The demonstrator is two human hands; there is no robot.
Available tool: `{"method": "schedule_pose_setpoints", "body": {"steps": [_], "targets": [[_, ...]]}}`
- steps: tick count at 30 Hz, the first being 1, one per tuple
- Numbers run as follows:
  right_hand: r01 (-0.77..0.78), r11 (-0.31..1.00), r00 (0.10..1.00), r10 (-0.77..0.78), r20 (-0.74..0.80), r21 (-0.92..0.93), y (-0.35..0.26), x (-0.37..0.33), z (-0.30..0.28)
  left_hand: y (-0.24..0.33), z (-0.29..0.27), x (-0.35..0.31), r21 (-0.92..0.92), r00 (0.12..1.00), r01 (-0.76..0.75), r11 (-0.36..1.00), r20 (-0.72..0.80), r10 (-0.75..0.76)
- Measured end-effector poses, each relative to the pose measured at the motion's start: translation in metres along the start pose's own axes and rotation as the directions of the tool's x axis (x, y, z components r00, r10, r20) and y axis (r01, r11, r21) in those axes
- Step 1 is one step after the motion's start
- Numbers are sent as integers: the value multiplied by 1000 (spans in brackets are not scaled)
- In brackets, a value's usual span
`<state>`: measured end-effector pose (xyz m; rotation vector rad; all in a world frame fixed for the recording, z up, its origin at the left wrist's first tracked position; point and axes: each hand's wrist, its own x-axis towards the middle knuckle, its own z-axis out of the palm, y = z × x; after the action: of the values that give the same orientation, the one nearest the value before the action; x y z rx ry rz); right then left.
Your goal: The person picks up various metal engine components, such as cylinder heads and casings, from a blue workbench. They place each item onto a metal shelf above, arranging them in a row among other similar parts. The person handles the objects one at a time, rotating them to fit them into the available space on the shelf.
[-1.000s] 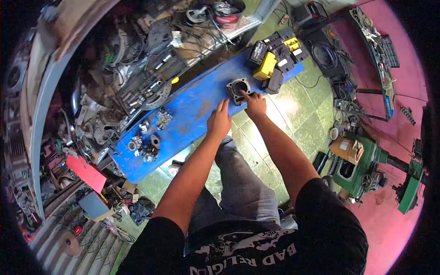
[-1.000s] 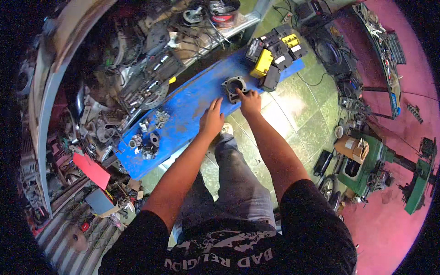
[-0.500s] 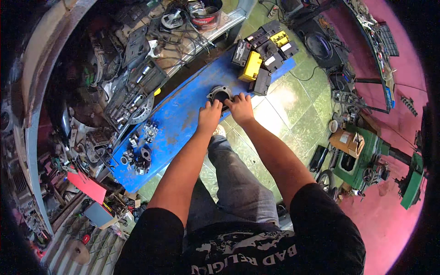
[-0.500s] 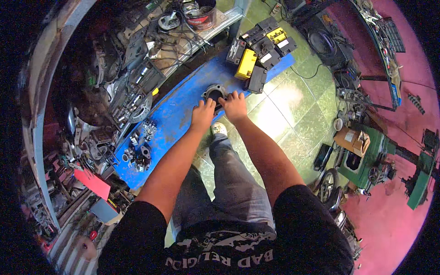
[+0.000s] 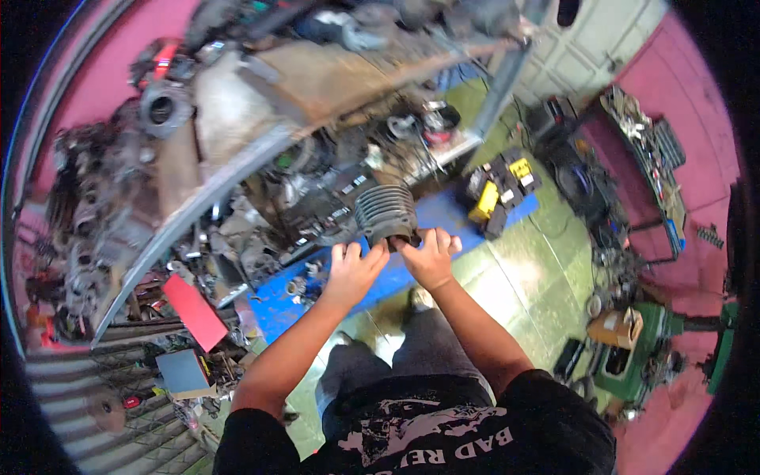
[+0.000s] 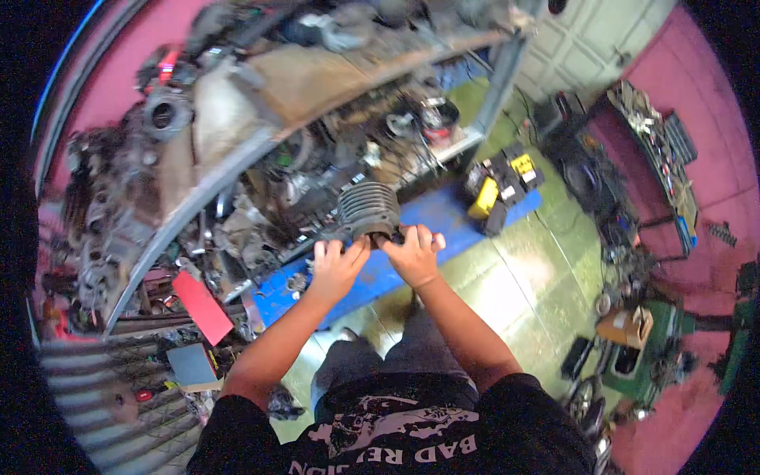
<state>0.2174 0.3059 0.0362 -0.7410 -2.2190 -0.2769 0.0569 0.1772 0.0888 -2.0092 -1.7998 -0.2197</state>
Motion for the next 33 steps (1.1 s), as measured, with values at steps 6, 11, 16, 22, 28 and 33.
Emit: {"method": "schedule_pose_setpoints", "body": {"steps": [6,11,16,22,28,33], "targets": [[227,971,944,-201,-262,73,-91,169,-75,-107,-160,-11,310,986,120,943,-151,-76],[328,921,941,-298,-161,211,-130,301,-98,-182,-243,25,188,943,331,925,-101,-317],[444,877,797,-480,366,183,-152,406,-79,-246,-247,54,-32,825,564,825,81,-560],[491,821,584,-560,588,293,-142,450,-24,-254,-221,77,-103,707,705,702,172,-686],[275,915,858,-372,353,296,-117,416,-20,-229,-188,93,-16,494,867,499,-115,-862],[92,987,688,-159,708,132,-99,392,-50,-217,-176,114,-24,388,912,409,-268,-882]]}}
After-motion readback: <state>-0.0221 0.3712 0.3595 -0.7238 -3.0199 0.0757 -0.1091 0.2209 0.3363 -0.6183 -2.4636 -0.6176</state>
